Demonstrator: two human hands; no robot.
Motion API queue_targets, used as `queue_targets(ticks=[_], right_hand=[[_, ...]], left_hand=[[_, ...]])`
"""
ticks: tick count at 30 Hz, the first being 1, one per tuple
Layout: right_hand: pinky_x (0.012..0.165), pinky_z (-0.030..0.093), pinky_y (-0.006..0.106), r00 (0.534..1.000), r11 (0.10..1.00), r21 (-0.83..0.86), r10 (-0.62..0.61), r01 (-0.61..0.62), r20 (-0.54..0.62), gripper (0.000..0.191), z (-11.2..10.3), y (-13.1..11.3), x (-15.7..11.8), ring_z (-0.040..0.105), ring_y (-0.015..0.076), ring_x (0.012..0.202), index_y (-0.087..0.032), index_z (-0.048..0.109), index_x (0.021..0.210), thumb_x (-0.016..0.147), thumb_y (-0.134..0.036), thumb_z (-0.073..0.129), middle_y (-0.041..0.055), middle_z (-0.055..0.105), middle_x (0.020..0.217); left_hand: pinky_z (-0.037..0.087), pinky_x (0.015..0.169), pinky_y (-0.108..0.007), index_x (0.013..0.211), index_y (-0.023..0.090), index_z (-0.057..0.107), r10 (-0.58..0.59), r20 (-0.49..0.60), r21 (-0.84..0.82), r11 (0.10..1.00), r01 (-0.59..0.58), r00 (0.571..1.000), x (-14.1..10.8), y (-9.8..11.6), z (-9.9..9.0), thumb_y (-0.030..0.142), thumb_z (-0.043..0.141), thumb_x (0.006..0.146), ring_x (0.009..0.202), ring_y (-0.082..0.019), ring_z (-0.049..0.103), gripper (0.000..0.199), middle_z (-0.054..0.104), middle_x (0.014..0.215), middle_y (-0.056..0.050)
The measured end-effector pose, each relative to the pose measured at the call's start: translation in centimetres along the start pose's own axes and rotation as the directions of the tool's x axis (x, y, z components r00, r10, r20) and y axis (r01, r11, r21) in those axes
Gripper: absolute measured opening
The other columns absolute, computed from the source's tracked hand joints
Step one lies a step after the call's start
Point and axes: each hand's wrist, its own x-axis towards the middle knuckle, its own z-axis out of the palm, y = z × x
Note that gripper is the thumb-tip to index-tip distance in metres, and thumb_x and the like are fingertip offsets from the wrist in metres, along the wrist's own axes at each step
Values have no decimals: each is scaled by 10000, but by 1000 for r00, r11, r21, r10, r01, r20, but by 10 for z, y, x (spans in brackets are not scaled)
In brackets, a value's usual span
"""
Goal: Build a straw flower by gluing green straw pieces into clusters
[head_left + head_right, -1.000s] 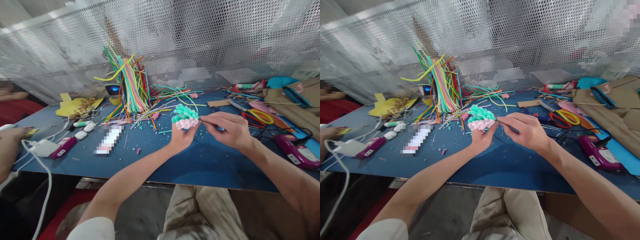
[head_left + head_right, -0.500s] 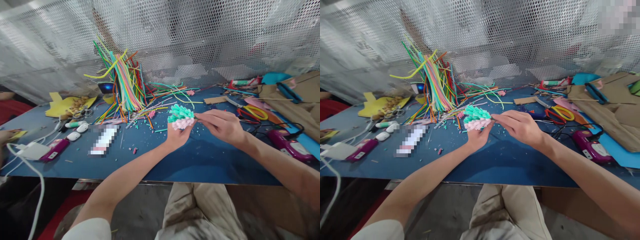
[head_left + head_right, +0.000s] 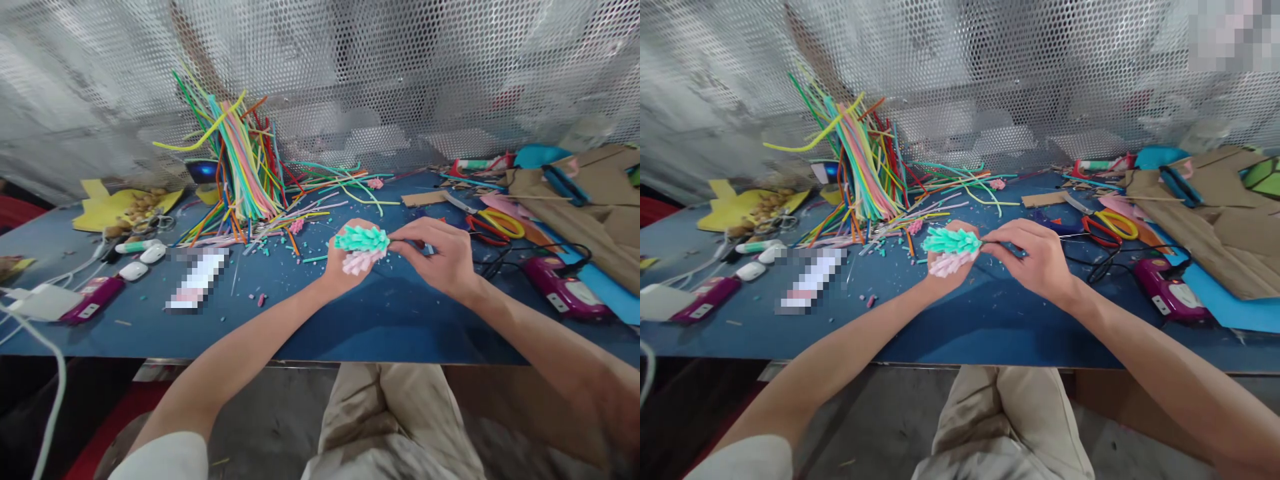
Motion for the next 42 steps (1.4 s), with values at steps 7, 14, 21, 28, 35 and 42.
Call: queue_targets(ticks=[7,14,21,28,35,42], right_hand=[[741,583,354,996,999,-17,-28,30,83,71,-12,16,5,710,198,798,-295,749,921,916,-294,678,19,767,866],[787,549,335,939,957,-64,-263,283,219,86,-17,31,3,690,177,819,-262,720,962,921,-207,669,4,778,920],[777,521,313,871,903,-128,-345,410,350,119,-12,52,-1,680,156,812,-227,728,983,960,-211,613,13,785,951],[731,494,322,883,844,-306,-348,441,315,81,-13,64,0,664,169,808,-216,714,986,944,-231,646,19,780,971],[748,514,336,861,835,-261,-401,484,313,147,-7,59,-1,640,179,826,-195,703,1073,945,-180,633,34,773,1014],[854,572,356,885,902,-167,-331,399,329,234,-4,68,-3,683,184,904,-186,686,1184,971,-181,588,64,765,1073]], left_hand=[[534,836,-317,988,227,670,179,238,83,975,-204,955,23,24,-29,265,657,896,902,-168,671,101,719,962,-35],[485,837,-298,993,193,701,110,314,267,943,-199,943,23,-14,-44,266,538,979,879,-156,657,179,741,958,-54],[429,1044,-424,1205,212,625,126,66,558,818,-141,990,12,-21,-48,185,594,886,1188,-244,573,322,652,1230,-81],[495,966,-396,1078,202,611,199,79,372,903,-214,977,1,-1,-43,352,499,980,1027,-210,630,212,691,1058,-64],[553,759,-303,1303,187,532,-112,352,133,989,69,929,-12,-3,-23,520,520,978,813,-179,708,466,741,1003,-59],[519,989,-385,1265,182,579,-8,260,252,966,-59,966,-12,-14,-22,460,595,958,1101,-227,664,414,687,1225,-99]])
